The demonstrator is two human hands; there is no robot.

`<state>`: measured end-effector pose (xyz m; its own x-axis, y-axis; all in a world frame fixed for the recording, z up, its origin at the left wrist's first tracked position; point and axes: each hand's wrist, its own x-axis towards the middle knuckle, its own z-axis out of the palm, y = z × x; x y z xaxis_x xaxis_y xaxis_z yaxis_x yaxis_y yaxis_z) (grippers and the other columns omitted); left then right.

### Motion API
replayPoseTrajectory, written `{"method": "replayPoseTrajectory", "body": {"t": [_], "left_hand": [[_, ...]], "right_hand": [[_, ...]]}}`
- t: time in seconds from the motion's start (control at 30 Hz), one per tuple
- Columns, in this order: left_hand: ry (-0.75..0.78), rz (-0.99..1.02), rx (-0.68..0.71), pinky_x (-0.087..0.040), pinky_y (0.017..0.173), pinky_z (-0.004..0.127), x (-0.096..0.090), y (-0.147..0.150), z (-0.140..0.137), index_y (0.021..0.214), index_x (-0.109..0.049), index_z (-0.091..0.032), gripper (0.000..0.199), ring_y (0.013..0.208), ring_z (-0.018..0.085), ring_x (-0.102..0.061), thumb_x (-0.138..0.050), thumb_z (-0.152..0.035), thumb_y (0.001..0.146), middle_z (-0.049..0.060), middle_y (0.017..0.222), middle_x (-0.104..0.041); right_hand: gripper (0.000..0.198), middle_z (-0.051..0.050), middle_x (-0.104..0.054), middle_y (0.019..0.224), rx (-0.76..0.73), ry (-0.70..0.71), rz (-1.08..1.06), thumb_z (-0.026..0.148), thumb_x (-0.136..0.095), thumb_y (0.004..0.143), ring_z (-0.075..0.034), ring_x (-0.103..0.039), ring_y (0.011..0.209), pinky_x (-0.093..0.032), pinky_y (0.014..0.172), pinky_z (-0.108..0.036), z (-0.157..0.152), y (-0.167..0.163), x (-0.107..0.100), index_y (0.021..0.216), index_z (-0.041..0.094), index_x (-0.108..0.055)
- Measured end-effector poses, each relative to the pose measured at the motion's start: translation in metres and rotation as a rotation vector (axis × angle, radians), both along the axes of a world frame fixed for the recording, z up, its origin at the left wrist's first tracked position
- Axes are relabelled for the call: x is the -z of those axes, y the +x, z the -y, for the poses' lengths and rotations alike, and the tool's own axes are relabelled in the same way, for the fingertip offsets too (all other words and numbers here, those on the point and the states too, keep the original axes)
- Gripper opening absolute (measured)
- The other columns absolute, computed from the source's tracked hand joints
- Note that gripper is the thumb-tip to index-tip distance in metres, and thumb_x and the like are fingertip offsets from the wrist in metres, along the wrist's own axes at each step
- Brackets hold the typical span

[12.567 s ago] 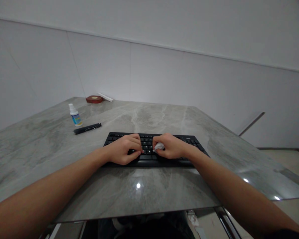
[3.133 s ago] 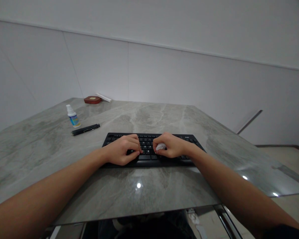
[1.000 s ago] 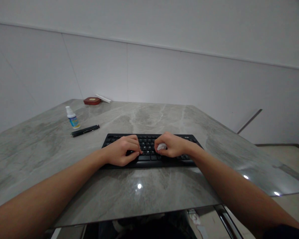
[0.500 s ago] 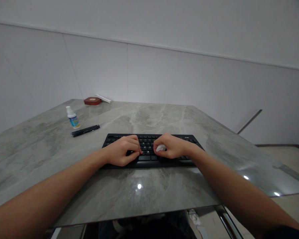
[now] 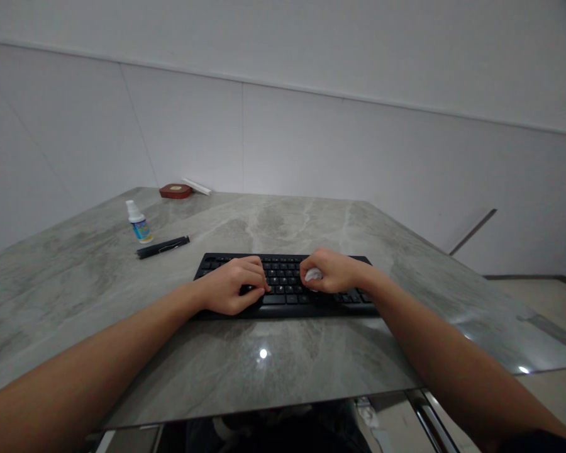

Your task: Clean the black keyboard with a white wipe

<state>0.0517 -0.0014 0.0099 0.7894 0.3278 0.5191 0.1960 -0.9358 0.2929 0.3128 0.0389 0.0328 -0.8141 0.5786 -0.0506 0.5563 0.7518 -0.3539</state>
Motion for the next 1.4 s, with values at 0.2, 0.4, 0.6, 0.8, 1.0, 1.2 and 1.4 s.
{"method": "replayPoseTrajectory", "body": {"t": [0.2, 0.4, 0.6, 0.8, 1.0, 1.2, 1.4], "left_hand": [[-0.014, 0.004, 0.010, -0.053, 0.078, 0.035, 0.0000, -0.0005, 0.0000, 0.087, -0.071, -0.014, 0.022, 0.076, 0.020, -0.064, -0.050, -0.009, 0.088, 0.007, 0.078, -0.074], [-0.005, 0.005, 0.002, -0.054, 0.078, 0.035, -0.0005, -0.0001, 0.0003, 0.088, -0.072, -0.015, 0.022, 0.075, 0.019, -0.064, -0.050, -0.009, 0.088, 0.007, 0.078, -0.074], [-0.007, 0.007, 0.006, -0.053, 0.077, 0.035, -0.0001, -0.0003, -0.0006, 0.088, -0.071, -0.015, 0.022, 0.075, 0.019, -0.063, -0.050, -0.009, 0.088, 0.007, 0.077, -0.074], [-0.012, 0.002, 0.006, -0.052, 0.078, 0.035, 0.0014, -0.0010, -0.0011, 0.088, -0.071, -0.014, 0.021, 0.076, 0.020, -0.063, -0.051, -0.009, 0.089, 0.008, 0.079, -0.074], [-0.021, 0.001, 0.009, -0.052, 0.079, 0.035, 0.0018, -0.0015, -0.0005, 0.088, -0.071, -0.014, 0.021, 0.076, 0.020, -0.062, -0.051, -0.008, 0.088, 0.007, 0.079, -0.073], [-0.013, 0.005, 0.003, -0.052, 0.078, 0.034, 0.0019, -0.0012, -0.0009, 0.088, -0.071, -0.014, 0.021, 0.076, 0.020, -0.062, -0.051, -0.009, 0.089, 0.007, 0.079, -0.074], [-0.014, 0.005, 0.002, -0.053, 0.077, 0.035, 0.0013, -0.0012, -0.0007, 0.087, -0.071, -0.014, 0.021, 0.076, 0.020, -0.062, -0.050, -0.009, 0.088, 0.007, 0.078, -0.074]], "right_hand": [[0.015, -0.003, -0.071, 0.074, -0.058, -0.034, -0.060, 0.011, -0.060, 0.073, -0.013, -0.061, 0.065, -0.044, 0.064, -0.022, 0.0012, -0.0017, 0.0025, 0.079, 0.013, -0.073], [0.015, -0.003, -0.071, 0.073, -0.019, 0.020, -0.046, 0.010, -0.060, 0.072, -0.014, -0.061, 0.065, -0.044, 0.065, -0.023, 0.0010, -0.0016, 0.0023, 0.078, 0.014, -0.073], [0.014, -0.002, -0.071, 0.072, -0.041, -0.058, -0.033, 0.010, -0.061, 0.072, -0.013, -0.061, 0.063, -0.044, 0.062, -0.021, 0.0024, -0.0020, 0.0009, 0.078, 0.014, -0.073], [0.013, -0.002, -0.070, 0.069, 0.009, 0.040, -0.012, 0.010, -0.060, 0.072, -0.013, -0.059, 0.063, -0.042, 0.062, -0.022, 0.0023, -0.0014, -0.0023, 0.076, 0.014, -0.072], [0.013, -0.003, -0.071, 0.074, -0.022, -0.023, -0.062, 0.011, -0.061, 0.073, -0.013, -0.061, 0.065, -0.043, 0.064, -0.022, 0.0009, -0.0015, 0.0028, 0.078, 0.014, -0.072], [0.014, -0.002, -0.070, 0.075, 0.027, -0.017, 0.002, 0.011, -0.064, 0.072, -0.013, -0.060, 0.068, -0.042, 0.065, -0.022, -0.0007, 0.0015, -0.0033, 0.083, 0.013, -0.072], [0.007, 0.000, -0.066, 0.069, 0.009, -0.066, 0.002, 0.013, -0.068, 0.071, -0.012, -0.057, 0.062, -0.040, 0.061, -0.021, 0.0018, 0.0002, -0.0031, 0.078, 0.014, -0.070]]}}
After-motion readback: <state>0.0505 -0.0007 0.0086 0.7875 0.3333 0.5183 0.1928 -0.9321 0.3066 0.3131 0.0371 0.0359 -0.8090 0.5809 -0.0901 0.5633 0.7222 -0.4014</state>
